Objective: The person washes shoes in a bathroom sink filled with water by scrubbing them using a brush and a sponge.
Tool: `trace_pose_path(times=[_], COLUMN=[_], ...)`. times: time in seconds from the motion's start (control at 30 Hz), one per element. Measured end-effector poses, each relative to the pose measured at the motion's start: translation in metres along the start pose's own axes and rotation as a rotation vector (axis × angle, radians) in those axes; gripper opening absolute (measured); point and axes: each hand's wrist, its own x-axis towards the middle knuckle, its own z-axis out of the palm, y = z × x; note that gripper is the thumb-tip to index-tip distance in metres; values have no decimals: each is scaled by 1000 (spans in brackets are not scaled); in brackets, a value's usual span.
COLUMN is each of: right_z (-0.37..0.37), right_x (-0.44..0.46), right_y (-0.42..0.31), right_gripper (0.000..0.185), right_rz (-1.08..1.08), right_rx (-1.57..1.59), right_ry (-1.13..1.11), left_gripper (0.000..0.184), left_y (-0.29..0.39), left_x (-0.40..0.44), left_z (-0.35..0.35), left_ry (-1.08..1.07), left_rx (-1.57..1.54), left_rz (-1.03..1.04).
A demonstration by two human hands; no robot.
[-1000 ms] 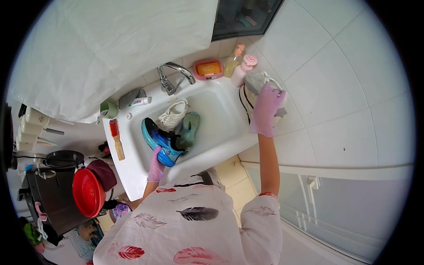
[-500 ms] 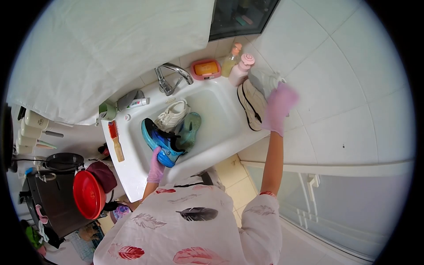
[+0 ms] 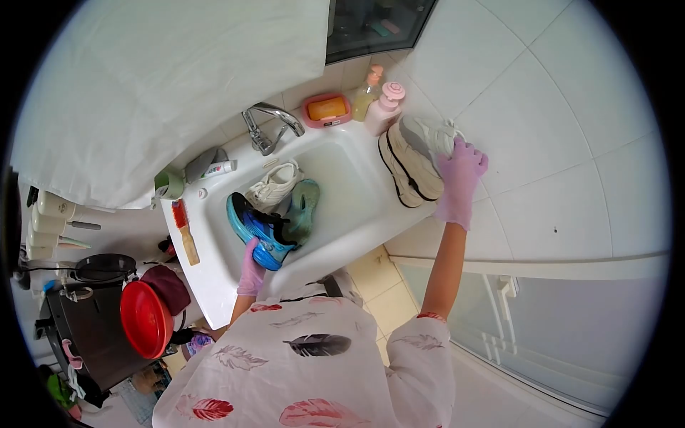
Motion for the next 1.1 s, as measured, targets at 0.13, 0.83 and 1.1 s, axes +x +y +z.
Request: trace_pose_path(times=[0.13,0.83,1.1], right_z=[-10,84,133], right_x=[-5,-118,-172], right_y=[-5,-195,-218], right_gripper=[48,34,84], right_rz=[-32,-851,-1306], right_rx=[42,340,177], right_ry=[84,-429,-466], left_gripper=[57,54,50], left_y=[-1,9,7], left_x=[-4,-21,-19], left_z=[0,-25,-43], left_ry=[-4,112,170], left_rx=[15,-72,-70], left_rz=[-13,71,160])
